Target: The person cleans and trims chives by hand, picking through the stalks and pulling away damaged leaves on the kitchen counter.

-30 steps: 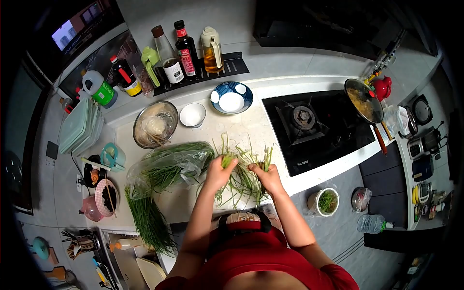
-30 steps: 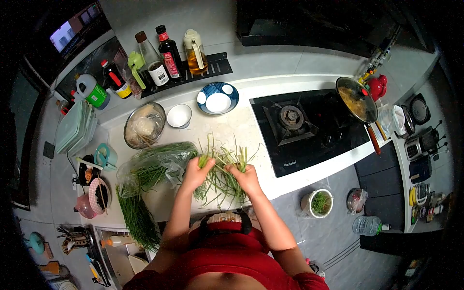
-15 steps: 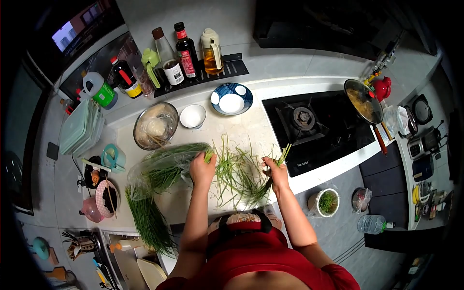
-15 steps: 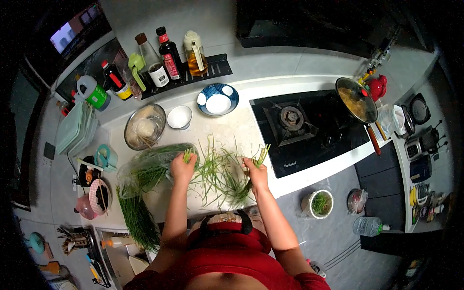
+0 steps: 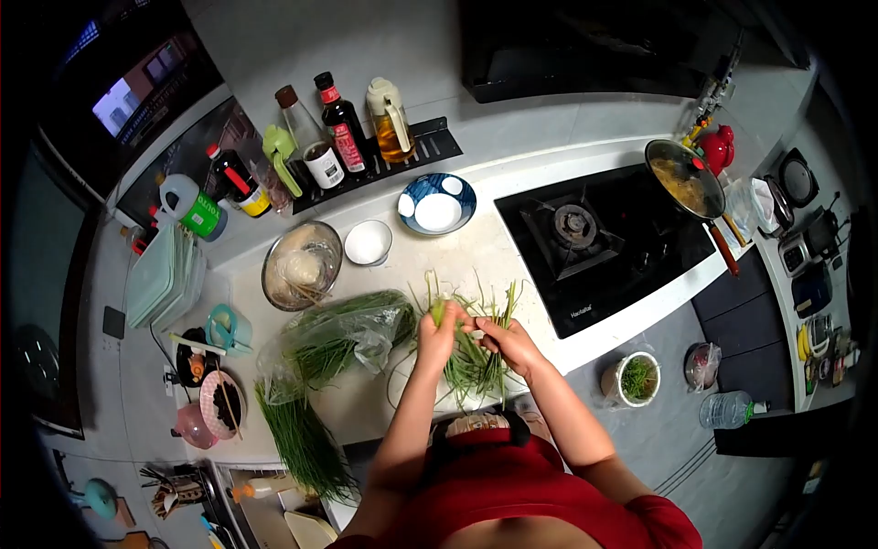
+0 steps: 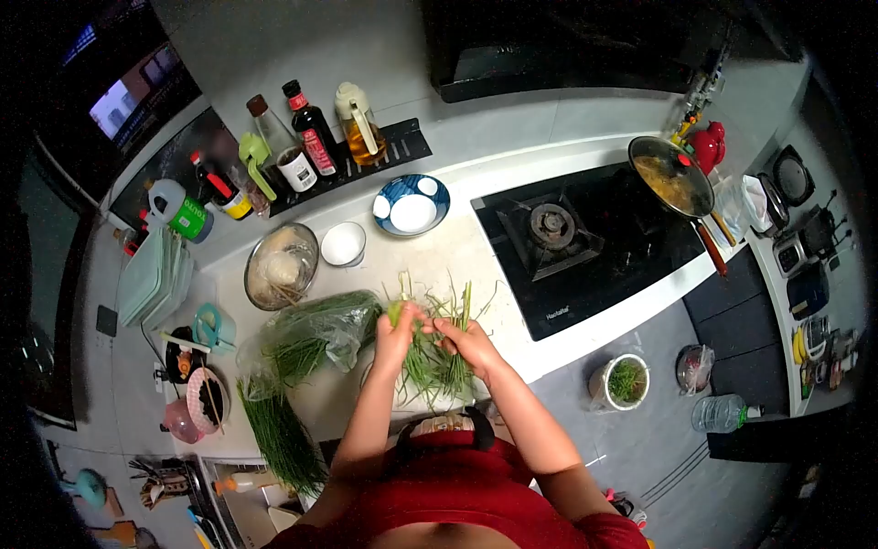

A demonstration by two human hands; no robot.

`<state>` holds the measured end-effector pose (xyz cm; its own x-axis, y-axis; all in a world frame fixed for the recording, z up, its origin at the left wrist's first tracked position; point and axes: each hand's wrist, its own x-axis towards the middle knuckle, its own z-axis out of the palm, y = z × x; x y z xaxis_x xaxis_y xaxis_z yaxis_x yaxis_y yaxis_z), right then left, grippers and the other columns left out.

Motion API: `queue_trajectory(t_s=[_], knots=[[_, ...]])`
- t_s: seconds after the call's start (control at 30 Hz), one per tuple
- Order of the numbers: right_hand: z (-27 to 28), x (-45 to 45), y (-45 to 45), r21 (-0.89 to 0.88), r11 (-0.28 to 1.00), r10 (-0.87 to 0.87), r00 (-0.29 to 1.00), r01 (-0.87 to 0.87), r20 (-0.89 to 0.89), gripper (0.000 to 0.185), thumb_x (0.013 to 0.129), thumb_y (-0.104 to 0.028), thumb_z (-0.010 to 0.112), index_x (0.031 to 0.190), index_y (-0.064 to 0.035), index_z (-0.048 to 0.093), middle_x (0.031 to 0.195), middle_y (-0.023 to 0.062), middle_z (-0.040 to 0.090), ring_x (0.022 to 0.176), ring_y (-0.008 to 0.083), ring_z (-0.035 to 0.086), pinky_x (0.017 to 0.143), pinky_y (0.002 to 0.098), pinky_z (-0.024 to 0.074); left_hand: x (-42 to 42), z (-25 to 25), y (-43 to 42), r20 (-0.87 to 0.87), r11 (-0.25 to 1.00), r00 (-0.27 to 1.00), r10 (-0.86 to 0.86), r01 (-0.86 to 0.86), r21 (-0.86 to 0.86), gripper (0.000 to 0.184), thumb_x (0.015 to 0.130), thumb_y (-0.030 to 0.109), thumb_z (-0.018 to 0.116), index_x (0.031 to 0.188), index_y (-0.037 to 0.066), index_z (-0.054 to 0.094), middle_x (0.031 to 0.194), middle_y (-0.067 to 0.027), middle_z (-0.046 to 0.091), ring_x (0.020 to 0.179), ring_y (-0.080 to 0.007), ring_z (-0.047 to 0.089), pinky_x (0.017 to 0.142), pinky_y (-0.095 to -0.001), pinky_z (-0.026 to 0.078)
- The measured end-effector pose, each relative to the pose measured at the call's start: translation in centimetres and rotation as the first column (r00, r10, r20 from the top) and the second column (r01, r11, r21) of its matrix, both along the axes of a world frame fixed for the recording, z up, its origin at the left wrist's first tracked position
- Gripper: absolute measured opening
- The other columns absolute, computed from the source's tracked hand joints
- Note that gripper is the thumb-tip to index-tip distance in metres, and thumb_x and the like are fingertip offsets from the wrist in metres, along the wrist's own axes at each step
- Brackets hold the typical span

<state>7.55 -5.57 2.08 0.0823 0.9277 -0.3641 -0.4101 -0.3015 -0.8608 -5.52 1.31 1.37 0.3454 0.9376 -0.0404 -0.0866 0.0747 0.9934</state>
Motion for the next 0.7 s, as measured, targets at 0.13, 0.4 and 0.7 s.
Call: queue_trajectory(t_s=[0.13, 0.4, 0.7], knots=[[0.1, 0.3, 0.1, -0.008, 0.996, 0.093, 0.995, -0.093, 0.021, 0.028, 0.088, -0.024, 0.049, 0.1, -0.0015, 0.06, 0.09, 0.0045, 0.063, 0.051, 0.0054, 0.037, 0.062, 0.0226, 0.0442, -0.4, 0.5, 0.7, -0.081, 0.996, 0.996, -0.024, 0.017, -0.086, 0.022, 0.087, 0.023, 0.053, 0.084, 0.001, 0.056, 0.062, -0.0002, 0.051, 0.053, -0.0085, 0.046, 0.05, -0.023, 0.038], [-0.8, 0.4, 0.5, -0.006, 0.993, 0.118, 0.993, -0.118, -0.016, 0.026, 0.089, -0.021, 0.048, 0.098, 0.0005, 0.059, 0.091, 0.0066, 0.063, 0.067, 0.0088, 0.052, 0.065, 0.0225, 0.0461, 0.3, 2.5, 0.4, -0.134, 0.955, 0.96, 0.246, -0.217, 0.203, 0.013, 0.076, 0.012, 0.063, 0.078, -0.002, 0.064, 0.061, -0.0012, 0.059, 0.054, -0.0088, 0.053, 0.051, -0.0241, 0.042], [-2.9, 0.5, 1.1, 0.019, 0.967, 0.253, 0.963, -0.256, 0.098, 0.023, 0.088, -0.016, 0.048, 0.1, 0.0026, 0.056, 0.085, 0.0068, 0.061, 0.075, 0.0125, 0.056, 0.068, 0.0248, 0.0486, 0.4, 2.6, -0.2, -0.302, 0.964, 0.921, -0.246, 0.264, 0.017, 0.018, 0.074, 0.014, 0.066, 0.082, -0.002, 0.063, 0.059, -0.0055, 0.059, 0.051, -0.009, 0.054, 0.046, -0.0236, 0.043]])
